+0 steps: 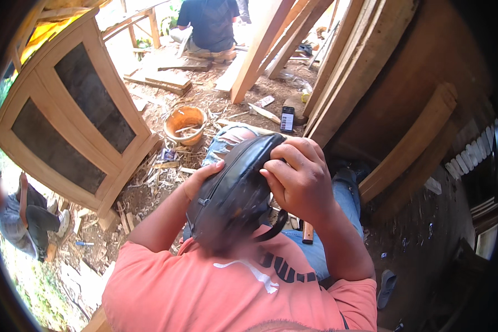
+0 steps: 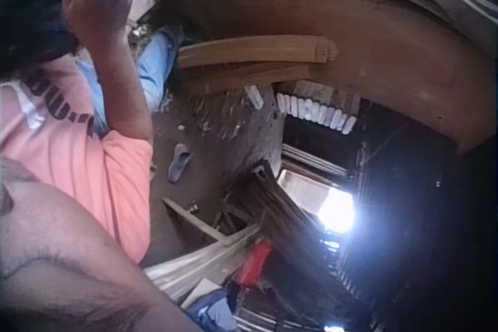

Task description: The person sits on the ground and uses a hammer to drive nails into a wooden frame. They repeatedly pick up nails, position them, and strike them with the hammer. The person briefly pauses to adjust their head-mounted camera before resuming hammering.

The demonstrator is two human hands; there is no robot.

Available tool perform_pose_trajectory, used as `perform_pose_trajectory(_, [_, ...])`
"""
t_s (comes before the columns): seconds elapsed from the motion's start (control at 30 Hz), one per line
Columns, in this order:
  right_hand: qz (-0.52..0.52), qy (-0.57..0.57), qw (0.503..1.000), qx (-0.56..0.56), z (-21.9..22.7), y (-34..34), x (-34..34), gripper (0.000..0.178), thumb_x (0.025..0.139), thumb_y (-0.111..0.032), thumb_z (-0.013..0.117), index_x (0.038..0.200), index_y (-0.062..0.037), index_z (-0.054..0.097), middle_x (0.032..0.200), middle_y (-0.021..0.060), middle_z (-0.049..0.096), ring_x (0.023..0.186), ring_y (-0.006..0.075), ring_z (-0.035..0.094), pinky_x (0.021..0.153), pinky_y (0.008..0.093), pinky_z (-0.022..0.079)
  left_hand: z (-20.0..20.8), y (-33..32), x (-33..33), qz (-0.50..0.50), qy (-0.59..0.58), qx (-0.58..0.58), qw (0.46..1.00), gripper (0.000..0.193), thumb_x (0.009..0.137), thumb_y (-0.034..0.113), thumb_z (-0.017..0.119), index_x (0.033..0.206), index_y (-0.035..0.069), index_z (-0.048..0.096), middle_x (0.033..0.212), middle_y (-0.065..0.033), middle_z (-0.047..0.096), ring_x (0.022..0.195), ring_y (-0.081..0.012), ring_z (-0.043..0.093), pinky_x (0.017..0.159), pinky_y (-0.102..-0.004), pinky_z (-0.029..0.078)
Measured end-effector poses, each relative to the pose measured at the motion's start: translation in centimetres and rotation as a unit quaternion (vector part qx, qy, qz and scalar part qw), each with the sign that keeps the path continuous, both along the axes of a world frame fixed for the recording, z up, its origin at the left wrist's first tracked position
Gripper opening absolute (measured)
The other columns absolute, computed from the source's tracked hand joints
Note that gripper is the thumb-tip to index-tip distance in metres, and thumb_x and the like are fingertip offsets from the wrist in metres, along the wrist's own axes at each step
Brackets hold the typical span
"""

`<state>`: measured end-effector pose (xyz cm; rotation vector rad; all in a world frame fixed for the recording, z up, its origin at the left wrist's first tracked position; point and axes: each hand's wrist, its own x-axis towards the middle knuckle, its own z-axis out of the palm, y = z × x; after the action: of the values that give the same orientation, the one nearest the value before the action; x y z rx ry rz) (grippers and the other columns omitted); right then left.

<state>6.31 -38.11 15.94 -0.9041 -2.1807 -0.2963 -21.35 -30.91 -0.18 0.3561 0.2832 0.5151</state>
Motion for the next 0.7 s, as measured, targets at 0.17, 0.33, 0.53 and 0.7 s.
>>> perform_pose_trajectory(0.17, [-0.038,-0.053,0.996,-0.056,0.2,-0.4,-0.4,0.048,0.075,-0.026,0.091,0.117,-0.0073,0.077,0.107,0.0078,0.073,0.109,0.0296,0.067,0.1,0.0457,0.051,4.3,2.6,-1.0,-0.024,0.148,0.062,0.987,0.058,0.107,0.052,0.061,0.136,0.003,0.067,0.119,-0.0159,0.078,0.099,-0.0191,0.078,0.084,-0.0366,0.065])
perform_pose_trajectory(0.33, [-0.062,-0.069,0.991,-0.093,1.0,-0.5,-2.2,0.057,0.074,-0.029,0.091,0.124,-0.006,0.074,0.098,0.0052,0.075,0.105,0.0272,0.066,0.099,0.0439,0.049,9.6,6.4,-1.4,-0.111,0.57,0.38,0.72,0.074,0.111,0.065,0.041,0.136,0.0,0.066,0.118,-0.0153,0.075,0.099,-0.0207,0.075,0.087,-0.0347,0.063])
perform_pose_trajectory(0.53, [-0.081,-0.103,0.99,-0.045,0.5,0.0,-5.1,0.035,0.083,-0.026,0.082,0.114,-0.0094,0.08,0.076,0.0022,0.069,0.094,0.0228,0.065,0.088,0.0401,0.049,17.6,-2.3,-2.1,0.192,0.519,0.613,0.563,0.052,0.102,0.036,0.07,0.141,0.002,0.059,0.119,-0.0163,0.073,0.111,-0.0271,0.073,0.096,-0.04,0.058])
perform_pose_trajectory(0.7, [-0.126,-0.152,0.98,-0.025,-0.2,1.2,-5.6,0.012,0.085,-0.022,0.074,0.081,-0.0117,0.08,0.066,0.0036,0.067,0.083,0.0242,0.066,0.075,0.0425,0.052,17.1,-5.6,-1.4,0.095,0.555,0.671,0.483,0.057,0.087,0.002,0.075,0.141,0.007,0.059,0.121,-0.0178,0.074,0.12,-0.033,0.072,0.097,-0.0433,0.057])
